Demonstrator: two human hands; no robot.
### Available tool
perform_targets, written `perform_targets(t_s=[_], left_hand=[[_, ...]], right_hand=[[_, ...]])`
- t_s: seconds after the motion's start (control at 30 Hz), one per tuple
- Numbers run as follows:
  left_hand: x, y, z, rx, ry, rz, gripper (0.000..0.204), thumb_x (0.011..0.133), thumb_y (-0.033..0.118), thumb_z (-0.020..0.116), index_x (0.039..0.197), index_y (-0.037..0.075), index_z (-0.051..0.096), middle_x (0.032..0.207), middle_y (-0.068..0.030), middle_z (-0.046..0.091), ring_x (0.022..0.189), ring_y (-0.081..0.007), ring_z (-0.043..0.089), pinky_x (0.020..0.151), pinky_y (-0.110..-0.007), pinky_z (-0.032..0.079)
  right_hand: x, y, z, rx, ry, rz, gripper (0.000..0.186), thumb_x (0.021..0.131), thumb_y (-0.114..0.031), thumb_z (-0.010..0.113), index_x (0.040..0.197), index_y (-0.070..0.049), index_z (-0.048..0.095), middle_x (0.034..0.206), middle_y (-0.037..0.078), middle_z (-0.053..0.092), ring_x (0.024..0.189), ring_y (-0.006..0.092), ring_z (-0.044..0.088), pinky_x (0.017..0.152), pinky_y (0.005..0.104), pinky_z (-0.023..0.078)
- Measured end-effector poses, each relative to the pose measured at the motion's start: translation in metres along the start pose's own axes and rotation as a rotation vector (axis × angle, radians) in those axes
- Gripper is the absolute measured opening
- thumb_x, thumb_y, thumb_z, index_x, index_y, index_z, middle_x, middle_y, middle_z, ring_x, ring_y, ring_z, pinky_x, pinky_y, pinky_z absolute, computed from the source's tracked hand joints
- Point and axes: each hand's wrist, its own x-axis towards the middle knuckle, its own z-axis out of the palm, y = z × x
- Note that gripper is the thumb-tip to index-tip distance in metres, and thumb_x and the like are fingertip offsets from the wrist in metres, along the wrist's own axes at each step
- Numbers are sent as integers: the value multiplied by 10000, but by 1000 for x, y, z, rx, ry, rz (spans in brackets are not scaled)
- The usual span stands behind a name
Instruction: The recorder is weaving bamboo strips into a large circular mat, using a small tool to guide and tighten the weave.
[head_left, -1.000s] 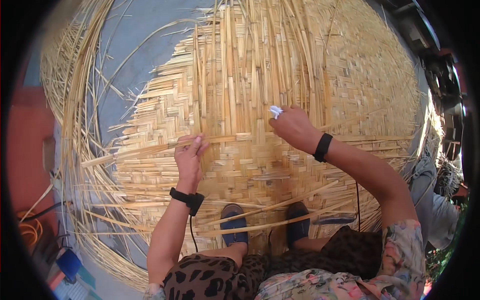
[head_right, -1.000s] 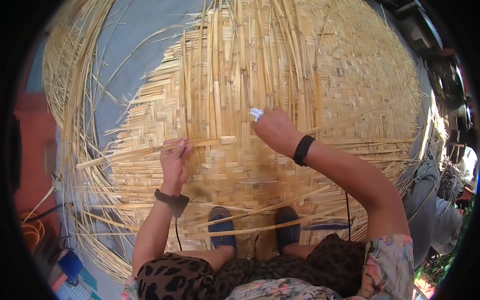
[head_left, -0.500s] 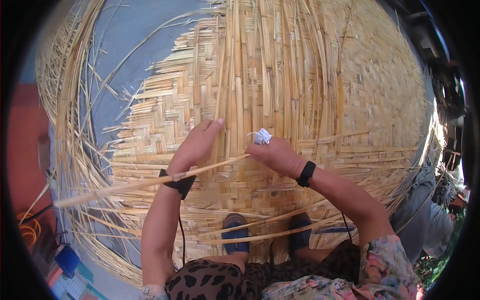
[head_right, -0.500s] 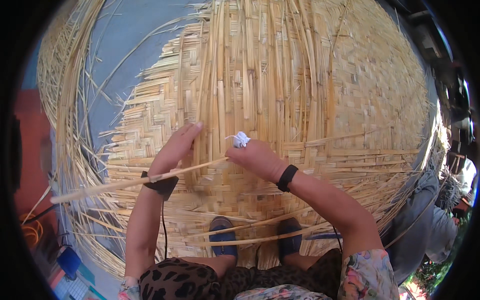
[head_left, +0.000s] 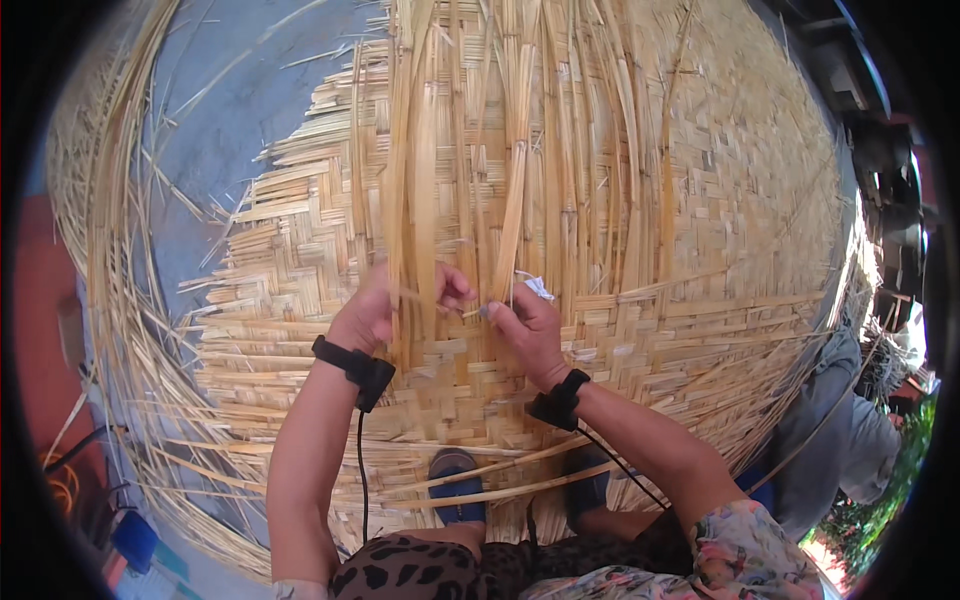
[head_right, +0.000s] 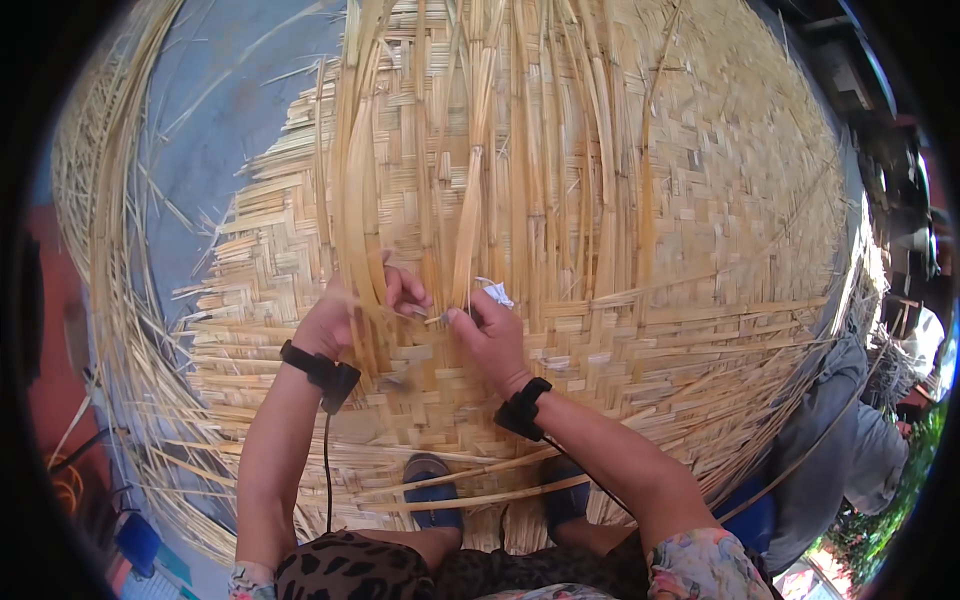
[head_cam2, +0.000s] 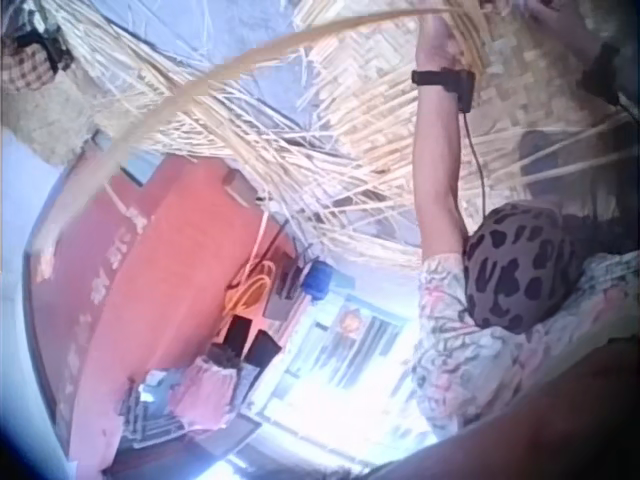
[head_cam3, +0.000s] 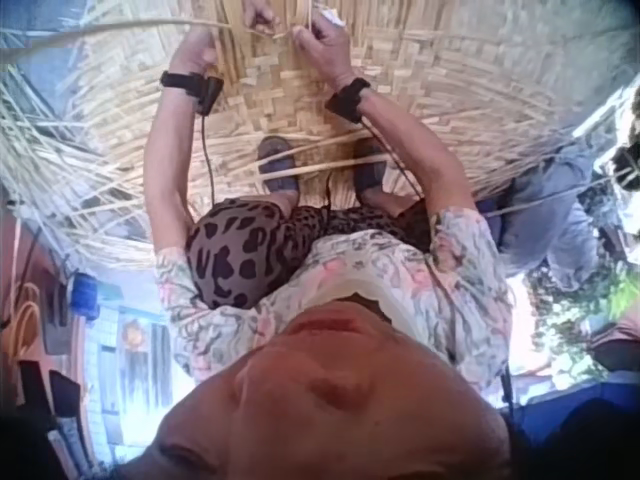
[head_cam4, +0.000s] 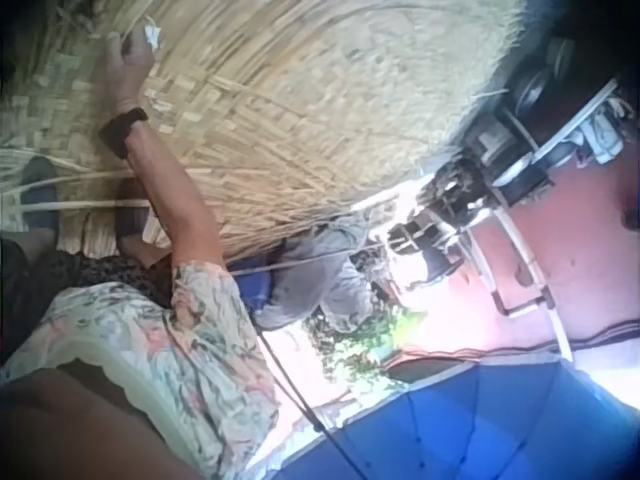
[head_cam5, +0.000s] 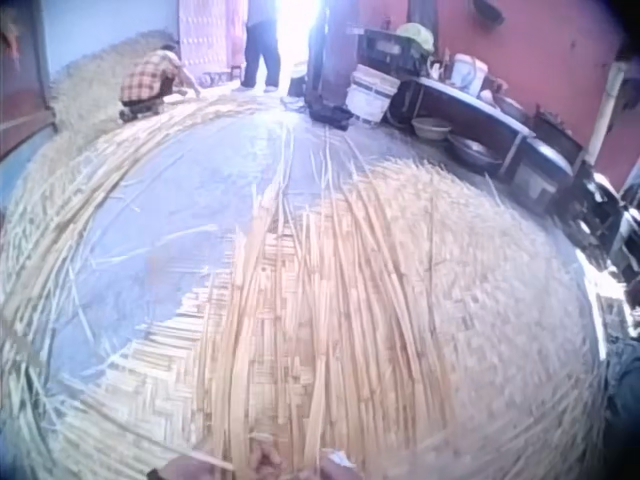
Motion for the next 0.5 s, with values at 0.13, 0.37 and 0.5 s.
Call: perform_targets(t_s=[0.13, 0.37, 0.5], left_hand=[[0, 5, 14, 46, 81, -67, 458, 1033, 341, 490, 1308, -21, 547, 1153, -155, 678, 1025, -262, 683, 812, -310, 585], [-1, 37, 24, 872, 383, 184, 394, 938, 86, 643, 1305, 8, 520, 901, -28, 672, 790, -92, 615, 661, -268, 509], [-26, 28, 30, 1000, 798, 683, 378, 933, 48, 598, 1288, 20, 468, 747, 20, 581, 644, -108, 558, 544, -283, 456]], right_hand=[[2, -12, 6, 39, 41, 46, 112, 901, -167, 677, 930, -68, 631, 671, 24, 516, 621, 104, 481, 562, 294, 411], [8, -26, 10, -513, -233, -341, 191, 882, -184, 674, 1071, -163, 673, 854, 144, 666, 814, 365, 629, 692, 449, 495], [13, -22, 2, -533, -337, -287, 241, 879, -184, 671, 1119, -165, 681, 874, 154, 673, 840, 370, 626, 741, 448, 504]])
